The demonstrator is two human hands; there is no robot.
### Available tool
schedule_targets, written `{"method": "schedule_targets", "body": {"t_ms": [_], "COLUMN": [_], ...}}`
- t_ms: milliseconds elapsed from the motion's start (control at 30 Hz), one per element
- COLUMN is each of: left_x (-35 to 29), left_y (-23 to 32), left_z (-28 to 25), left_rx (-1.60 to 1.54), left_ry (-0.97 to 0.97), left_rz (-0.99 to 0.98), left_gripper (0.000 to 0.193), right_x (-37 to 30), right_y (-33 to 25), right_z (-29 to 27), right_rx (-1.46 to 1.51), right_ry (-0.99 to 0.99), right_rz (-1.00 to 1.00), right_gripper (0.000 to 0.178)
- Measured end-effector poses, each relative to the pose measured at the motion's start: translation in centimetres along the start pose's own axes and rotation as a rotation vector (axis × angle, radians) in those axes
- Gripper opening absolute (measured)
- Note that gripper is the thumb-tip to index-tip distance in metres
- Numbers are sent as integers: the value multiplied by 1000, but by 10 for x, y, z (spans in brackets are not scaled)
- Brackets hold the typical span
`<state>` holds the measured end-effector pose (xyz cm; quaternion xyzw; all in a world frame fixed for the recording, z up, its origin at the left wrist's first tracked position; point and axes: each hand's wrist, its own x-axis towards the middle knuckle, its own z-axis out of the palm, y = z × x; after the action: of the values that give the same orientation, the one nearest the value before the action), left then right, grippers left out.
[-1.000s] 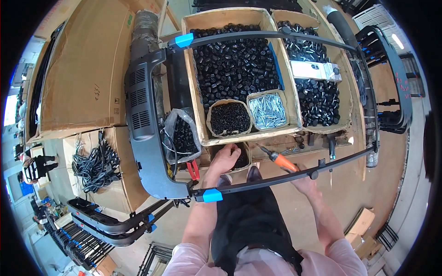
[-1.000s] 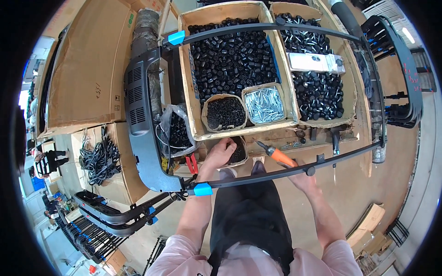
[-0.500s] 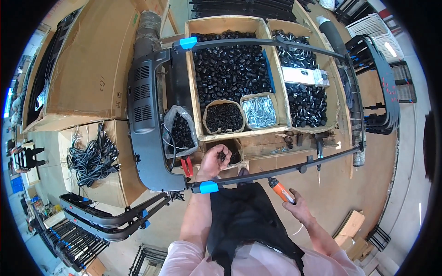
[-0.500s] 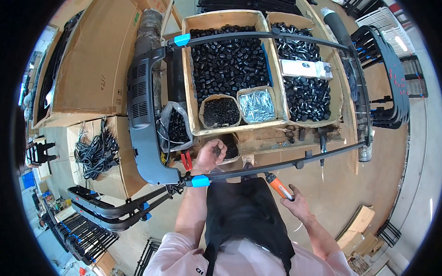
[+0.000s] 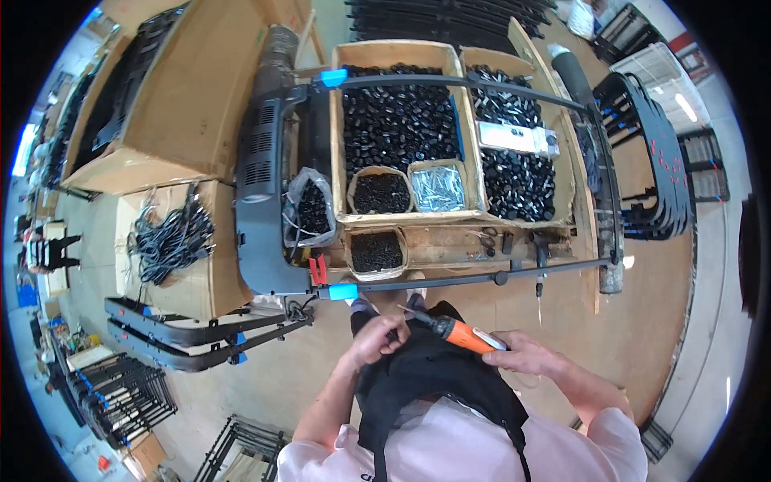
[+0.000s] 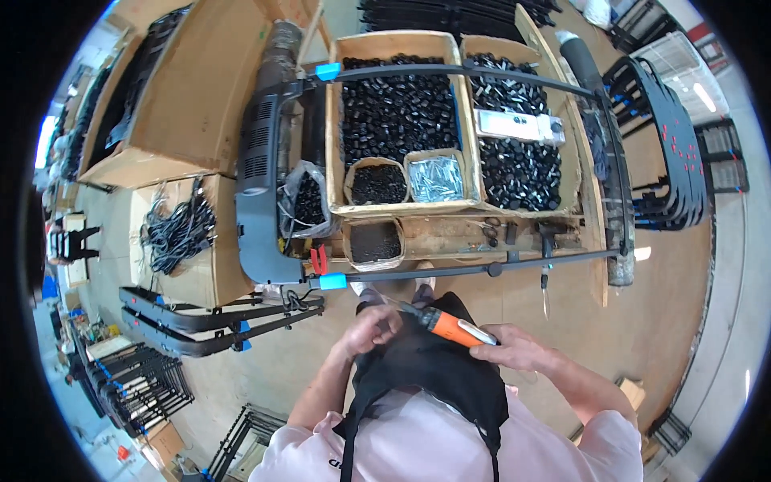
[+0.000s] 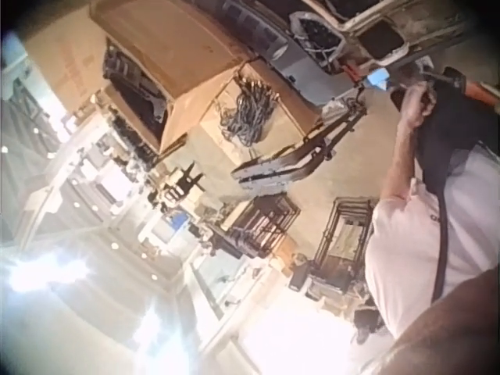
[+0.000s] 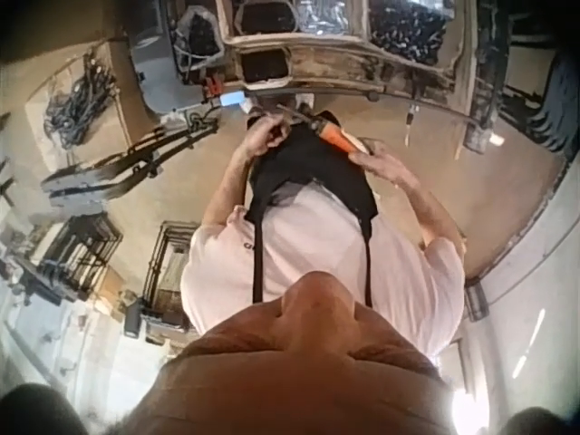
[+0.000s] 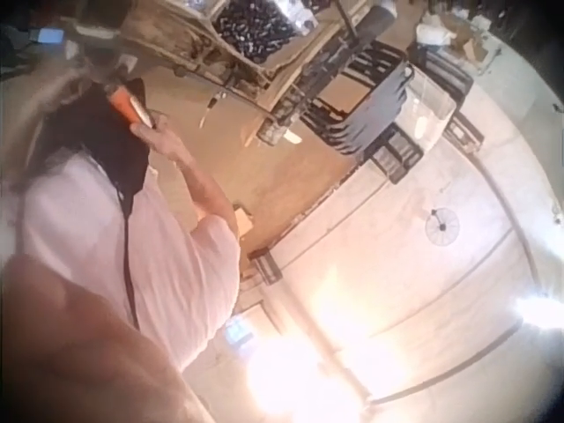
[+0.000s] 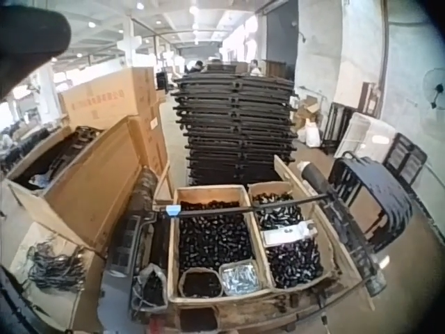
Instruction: Assembling plastic components onto metal frames using an electric screwdriver in a manufacturing facility.
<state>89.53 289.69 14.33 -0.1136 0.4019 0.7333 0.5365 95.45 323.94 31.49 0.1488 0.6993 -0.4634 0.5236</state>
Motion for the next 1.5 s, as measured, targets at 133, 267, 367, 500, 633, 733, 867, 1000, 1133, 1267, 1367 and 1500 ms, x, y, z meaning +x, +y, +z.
{"method": "schedule_targets", "body": {"t_ms": [133, 267, 367, 500, 633, 733, 867, 1000, 1133, 1267, 1367, 1500], "left_x": [-11, -13, -12, -14, -25, -19, -11, -16, -15, -30, -31, -18], "left_y": [3, 16, 31, 64, 92, 118, 133, 134, 125, 150, 159, 172], "left_z": [46, 65, 72, 95, 105, 118, 124, 91, 38, 20, -6, -35], "left_rx": [29, -95, -16, -101, -524, -562, -463, -464, -404, -528, -522, -351], "left_ry": [-16, 112, 160, 409, 88, -12, 67, 151, 118, 162, 116, 171], "left_rz": [137, 242, 403, 368, 429, 302, 341, 414, 479, 464, 517, 629], "left_gripper": [62, 70, 71, 72, 70, 71, 65, 55, 30, 27, 26, 26], "right_x": [15, 14, 9, 7, 9, 56, 107, 108, 118, 117, 93, 82], "right_y": [-46, -99, -120, -140, -170, -159, -162, -202, -246, -290, -340, -395], "right_z": [-7, -22, -26, -41, -69, -38, -6, -2, -26, -26, -4, 9], "right_rx": [-169, -362, -484, -525, -514, -316, 218, 380, -200, -429, -293, -391], "right_ry": [-5, -68, -122, -157, 101, 18, 176, 212, 487, 558, 532, 436], "right_rz": [-214, -226, -323, -460, -529, -1188, -1040, -1050, -1395, -1330, -1181, -1490], "right_gripper": [65, 70, 73, 72, 75, 108, 65, 57, 49, 43, 40, 49]}}
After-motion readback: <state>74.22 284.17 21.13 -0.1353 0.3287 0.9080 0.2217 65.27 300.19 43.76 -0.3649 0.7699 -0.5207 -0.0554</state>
